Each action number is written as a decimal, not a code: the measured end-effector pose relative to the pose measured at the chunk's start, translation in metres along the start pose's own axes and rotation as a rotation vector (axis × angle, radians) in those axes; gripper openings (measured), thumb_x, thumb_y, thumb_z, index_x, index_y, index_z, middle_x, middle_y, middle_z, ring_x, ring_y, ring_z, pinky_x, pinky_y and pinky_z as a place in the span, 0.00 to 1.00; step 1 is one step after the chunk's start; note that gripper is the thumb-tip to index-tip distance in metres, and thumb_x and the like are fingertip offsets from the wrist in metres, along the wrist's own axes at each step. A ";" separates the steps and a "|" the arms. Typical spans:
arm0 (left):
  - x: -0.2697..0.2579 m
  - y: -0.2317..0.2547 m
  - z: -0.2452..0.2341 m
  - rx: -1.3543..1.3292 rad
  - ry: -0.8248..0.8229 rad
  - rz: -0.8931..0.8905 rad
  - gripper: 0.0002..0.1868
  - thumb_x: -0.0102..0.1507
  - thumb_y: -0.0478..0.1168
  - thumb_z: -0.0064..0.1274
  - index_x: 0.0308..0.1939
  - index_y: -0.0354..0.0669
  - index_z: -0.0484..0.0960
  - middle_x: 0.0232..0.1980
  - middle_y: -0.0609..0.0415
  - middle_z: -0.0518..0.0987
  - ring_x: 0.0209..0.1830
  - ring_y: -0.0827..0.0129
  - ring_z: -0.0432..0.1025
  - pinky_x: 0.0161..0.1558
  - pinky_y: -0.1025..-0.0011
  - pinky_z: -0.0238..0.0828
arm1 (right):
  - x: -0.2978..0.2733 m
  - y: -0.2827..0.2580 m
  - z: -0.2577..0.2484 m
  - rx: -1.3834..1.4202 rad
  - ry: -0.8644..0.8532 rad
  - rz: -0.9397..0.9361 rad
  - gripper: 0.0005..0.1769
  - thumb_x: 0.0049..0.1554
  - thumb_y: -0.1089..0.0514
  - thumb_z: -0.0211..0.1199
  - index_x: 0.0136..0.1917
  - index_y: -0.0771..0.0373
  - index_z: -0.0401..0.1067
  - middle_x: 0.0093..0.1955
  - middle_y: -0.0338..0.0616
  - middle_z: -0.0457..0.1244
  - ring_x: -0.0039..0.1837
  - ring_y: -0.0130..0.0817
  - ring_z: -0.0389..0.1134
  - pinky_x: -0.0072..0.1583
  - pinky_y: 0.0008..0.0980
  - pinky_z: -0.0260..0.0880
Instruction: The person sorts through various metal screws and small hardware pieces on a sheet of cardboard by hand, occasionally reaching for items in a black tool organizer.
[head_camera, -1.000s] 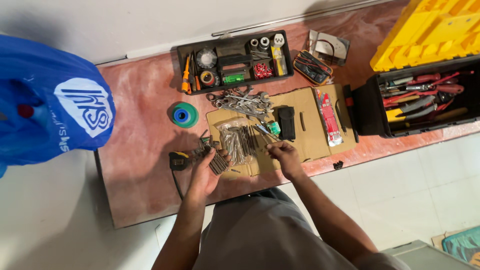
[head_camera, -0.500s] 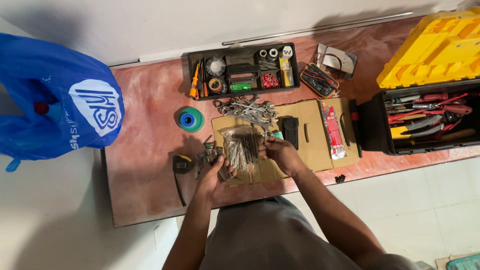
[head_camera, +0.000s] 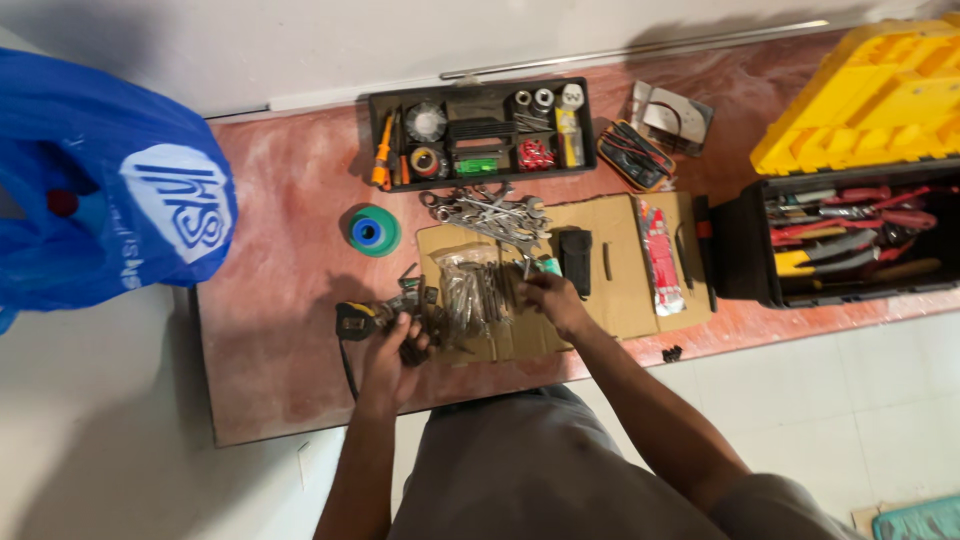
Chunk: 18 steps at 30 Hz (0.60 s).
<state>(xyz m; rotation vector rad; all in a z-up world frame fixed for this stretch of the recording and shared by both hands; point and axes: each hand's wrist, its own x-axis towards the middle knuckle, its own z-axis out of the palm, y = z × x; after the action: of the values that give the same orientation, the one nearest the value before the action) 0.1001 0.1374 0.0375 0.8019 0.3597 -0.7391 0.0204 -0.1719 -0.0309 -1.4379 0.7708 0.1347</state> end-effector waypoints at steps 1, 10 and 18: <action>-0.001 0.000 0.000 0.003 -0.005 -0.012 0.07 0.69 0.41 0.50 0.49 0.47 0.73 0.36 0.59 0.71 0.34 0.71 0.68 0.38 0.66 0.71 | 0.002 0.001 -0.002 0.003 0.011 0.005 0.20 0.55 0.53 0.69 0.55 0.69 0.76 0.44 0.45 0.71 0.43 0.31 0.71 0.45 0.31 0.69; 0.026 -0.018 -0.012 0.104 0.008 -0.166 0.09 0.69 0.48 0.54 0.41 0.51 0.72 0.28 0.65 0.65 0.25 0.76 0.61 0.31 0.73 0.63 | 0.017 0.008 -0.048 0.322 0.178 -0.141 0.12 0.55 0.62 0.68 0.52 0.68 0.73 0.40 0.42 0.68 0.39 0.29 0.68 0.42 0.30 0.69; 0.027 -0.019 0.029 0.237 -0.010 -0.172 0.10 0.67 0.47 0.55 0.38 0.49 0.71 0.26 0.64 0.65 0.22 0.75 0.61 0.27 0.70 0.63 | 0.033 -0.055 -0.105 -0.023 0.400 -0.078 0.15 0.61 0.58 0.65 0.57 0.71 0.74 0.41 0.45 0.70 0.35 0.37 0.64 0.36 0.41 0.58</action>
<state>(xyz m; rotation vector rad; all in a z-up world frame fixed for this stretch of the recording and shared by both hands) 0.1062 0.0944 0.0313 0.9988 0.3385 -0.9586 0.0331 -0.2897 0.0029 -1.5355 1.0379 -0.2119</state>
